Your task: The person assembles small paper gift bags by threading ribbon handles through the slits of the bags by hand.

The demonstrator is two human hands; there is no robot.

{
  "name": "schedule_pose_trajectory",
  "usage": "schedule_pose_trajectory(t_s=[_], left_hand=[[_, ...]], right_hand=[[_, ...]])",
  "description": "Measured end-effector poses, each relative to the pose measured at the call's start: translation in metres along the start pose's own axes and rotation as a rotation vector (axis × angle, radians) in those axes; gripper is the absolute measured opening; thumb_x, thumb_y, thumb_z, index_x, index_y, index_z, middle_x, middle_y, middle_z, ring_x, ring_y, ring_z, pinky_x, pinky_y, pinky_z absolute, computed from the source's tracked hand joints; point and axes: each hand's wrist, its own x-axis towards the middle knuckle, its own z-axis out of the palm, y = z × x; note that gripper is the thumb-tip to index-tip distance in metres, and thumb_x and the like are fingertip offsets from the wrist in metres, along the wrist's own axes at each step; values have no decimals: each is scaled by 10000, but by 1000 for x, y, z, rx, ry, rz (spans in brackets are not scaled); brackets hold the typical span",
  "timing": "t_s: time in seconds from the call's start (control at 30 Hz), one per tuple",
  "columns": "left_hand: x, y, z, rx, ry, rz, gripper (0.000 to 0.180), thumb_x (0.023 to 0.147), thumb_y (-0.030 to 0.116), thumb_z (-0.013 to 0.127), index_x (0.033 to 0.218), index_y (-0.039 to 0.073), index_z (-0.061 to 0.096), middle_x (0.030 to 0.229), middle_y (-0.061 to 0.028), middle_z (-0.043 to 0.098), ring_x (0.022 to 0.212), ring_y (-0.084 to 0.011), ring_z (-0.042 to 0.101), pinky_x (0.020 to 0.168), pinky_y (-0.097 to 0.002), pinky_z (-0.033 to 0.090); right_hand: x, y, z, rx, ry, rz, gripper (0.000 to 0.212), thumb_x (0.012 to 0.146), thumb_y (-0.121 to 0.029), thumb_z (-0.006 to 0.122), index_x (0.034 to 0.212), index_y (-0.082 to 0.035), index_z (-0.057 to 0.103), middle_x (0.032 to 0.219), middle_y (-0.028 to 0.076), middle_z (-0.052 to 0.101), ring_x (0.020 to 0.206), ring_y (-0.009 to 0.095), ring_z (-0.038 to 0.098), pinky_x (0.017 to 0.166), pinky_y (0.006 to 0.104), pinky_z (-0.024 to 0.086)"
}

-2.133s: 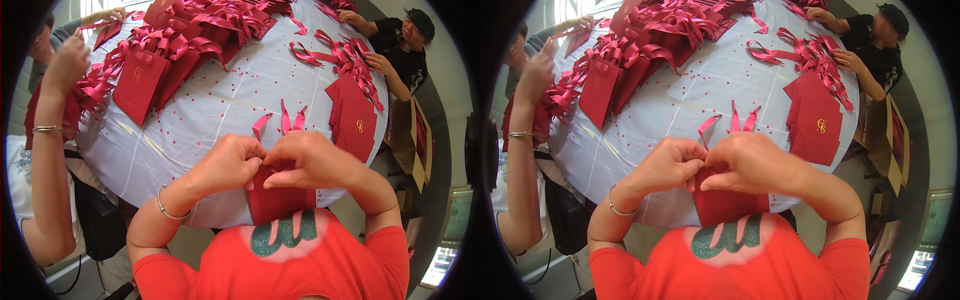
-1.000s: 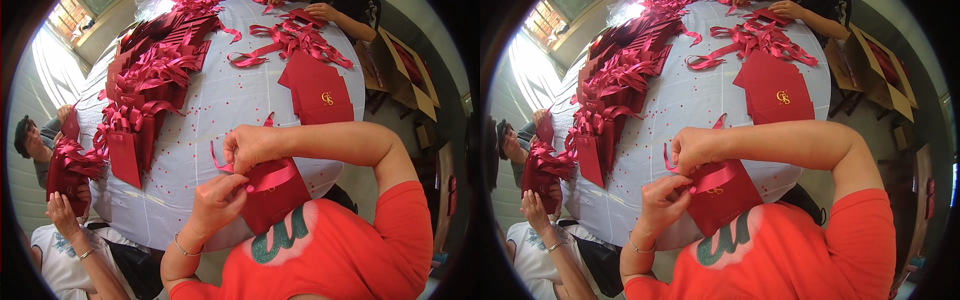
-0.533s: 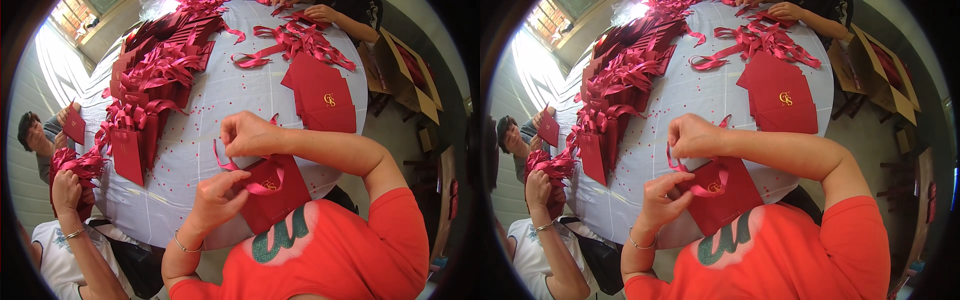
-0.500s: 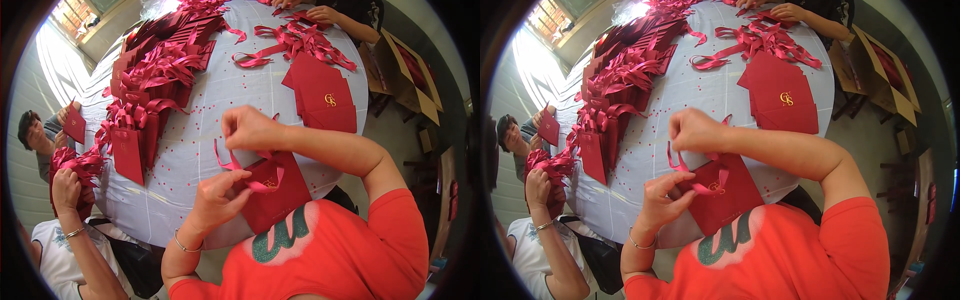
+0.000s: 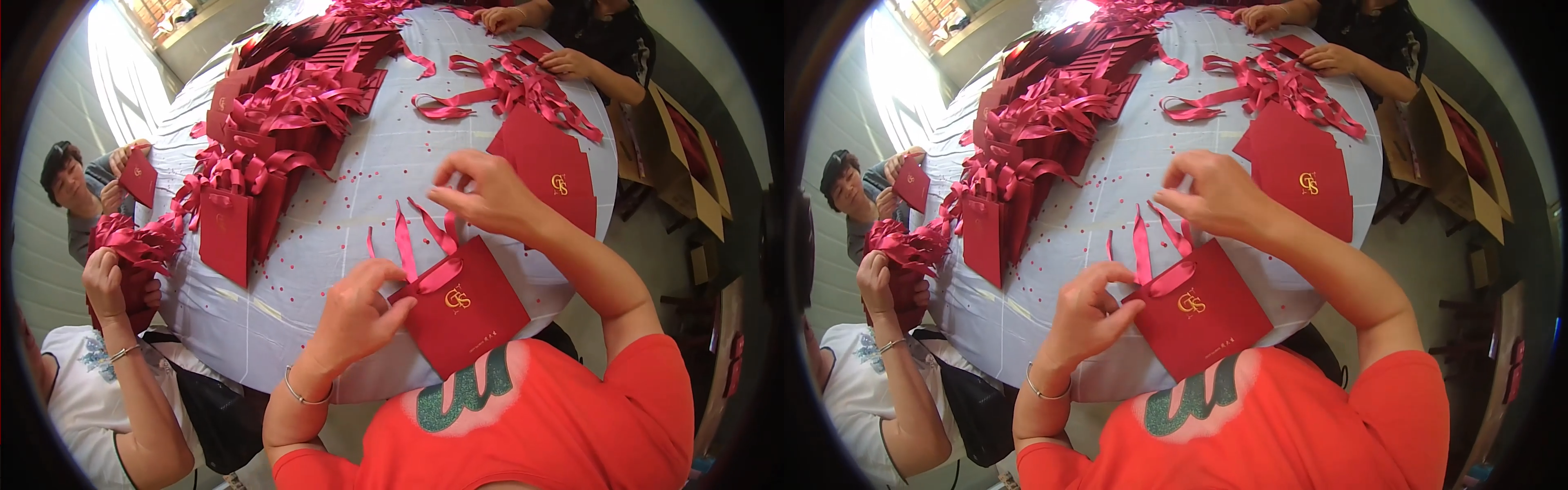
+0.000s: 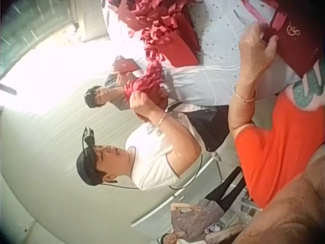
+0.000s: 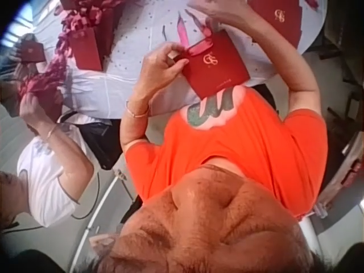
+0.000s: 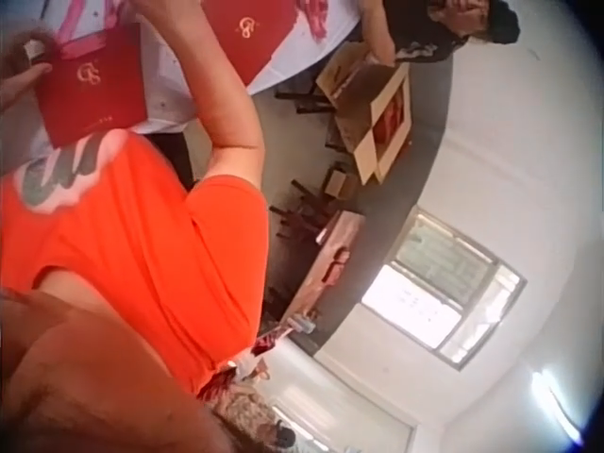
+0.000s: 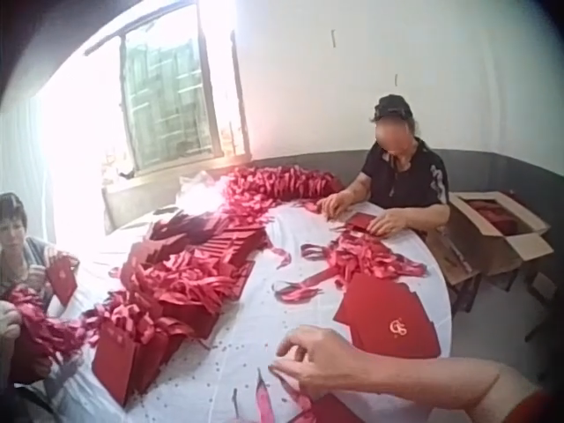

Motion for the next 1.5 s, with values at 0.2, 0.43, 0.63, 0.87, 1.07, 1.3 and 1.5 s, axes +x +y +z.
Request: schedule_pose_trajectory(t_s=[0.2,0.43,0.63,0.87,1.07,1.3,1.5], left_hand=[[3,-7,-28,109,-139,-439,296,922,234,671,813,-38,711,636,-53,657,508,-66,559,474,-239,433],[10,-21,2,-50,-168,-397,313,908,282,674,910,-28,719,593,-89,611,560,-113,586,531,-312,459],[8,-23,3,-145,-67,-376,223,892,185,681,837,-30,702,575,-40,592,562,-45,502,507,-273,420],[13,-35,-1,-416,365,-250,160,964,116,613,954,-30,677,826,-15,696,644,-25,550,558,-211,443],[20,-41,-18,-644,419,-239,307,1055,259,464,1174,-12,549,1082,-143,673,620,-89,586,521,-188,423],[19,-40,-7,-597,298,-269,202,989,99,565,1140,-35,570,1027,-98,680,650,-65,558,603,-217,495],[15,-42,-7,-474,294,-269,189,970,101,598,1102,-34,604,944,-74,706,658,-61,577,583,-223,509]], right_hand=[[-50,-3,-20,-111,-299,266,387,835,-371,744,896,9,704,815,176,703,737,285,690,681,385,525],[-55,31,0,449,-409,342,408,813,-330,819,1018,-21,648,826,-4,586,765,89,542,683,254,461],[-49,24,-2,520,-623,339,274,893,-264,747,960,-7,680,814,-28,618,785,52,534,698,244,452],[-25,16,-8,427,-488,120,192,897,-165,727,998,-6,684,848,-32,639,812,53,550,732,250,468],[58,-39,-66,311,367,-278,208,913,-86,684,1104,-5,684,887,-11,673,794,46,579,693,219,477],[160,70,-36,446,47,-157,298,920,-165,707,1155,13,672,998,13,693,905,75,605,796,225,483],[157,115,7,619,132,162,263,906,-81,708,1152,-3,654,979,4,683,871,79,626,745,214,509]])
